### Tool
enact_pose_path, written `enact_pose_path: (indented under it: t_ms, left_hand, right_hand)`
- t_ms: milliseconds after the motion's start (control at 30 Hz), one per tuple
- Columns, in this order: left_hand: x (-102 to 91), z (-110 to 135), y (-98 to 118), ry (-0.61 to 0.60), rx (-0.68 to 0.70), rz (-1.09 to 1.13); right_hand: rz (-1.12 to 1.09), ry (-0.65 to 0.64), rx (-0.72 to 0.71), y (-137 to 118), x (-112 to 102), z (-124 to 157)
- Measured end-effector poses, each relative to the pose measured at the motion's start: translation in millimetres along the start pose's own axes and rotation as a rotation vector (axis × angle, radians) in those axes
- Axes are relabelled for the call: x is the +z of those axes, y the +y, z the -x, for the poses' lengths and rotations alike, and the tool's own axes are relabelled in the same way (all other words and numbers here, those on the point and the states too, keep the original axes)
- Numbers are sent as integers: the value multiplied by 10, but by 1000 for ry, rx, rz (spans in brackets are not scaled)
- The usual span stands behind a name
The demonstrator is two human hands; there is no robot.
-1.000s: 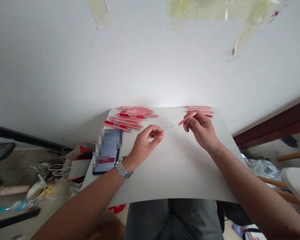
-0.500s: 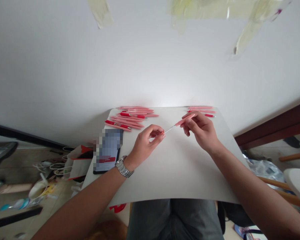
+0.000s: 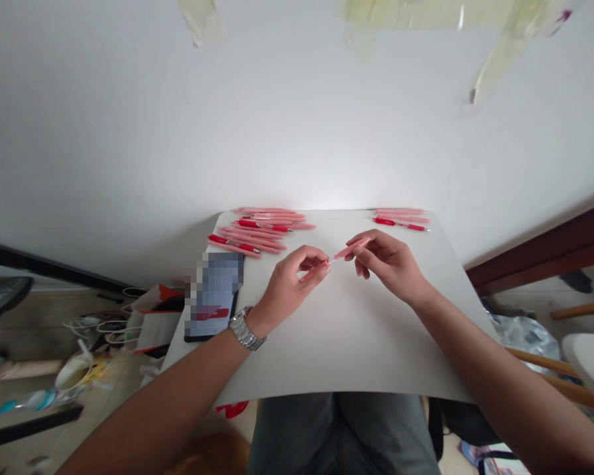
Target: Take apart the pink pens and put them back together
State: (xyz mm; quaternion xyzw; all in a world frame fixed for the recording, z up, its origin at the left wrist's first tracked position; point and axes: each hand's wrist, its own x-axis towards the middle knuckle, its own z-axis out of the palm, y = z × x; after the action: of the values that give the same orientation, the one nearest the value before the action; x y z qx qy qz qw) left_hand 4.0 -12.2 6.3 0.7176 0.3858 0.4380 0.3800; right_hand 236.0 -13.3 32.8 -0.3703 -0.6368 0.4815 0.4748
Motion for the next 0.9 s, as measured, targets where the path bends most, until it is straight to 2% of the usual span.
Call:
enact_pose_path:
  t_ms: [233,567,900]
  left_hand:
    - [11,9,1,2,7,-32]
    - [1,11,-10,-17,55,-105]
    - [-28,-4,-12,13,74,-149]
  right_hand:
    - [14,-99,54,71,35,26]
    - [178,-93,60,103,-1,17]
    - [199,-69,-11,110,-5,21]
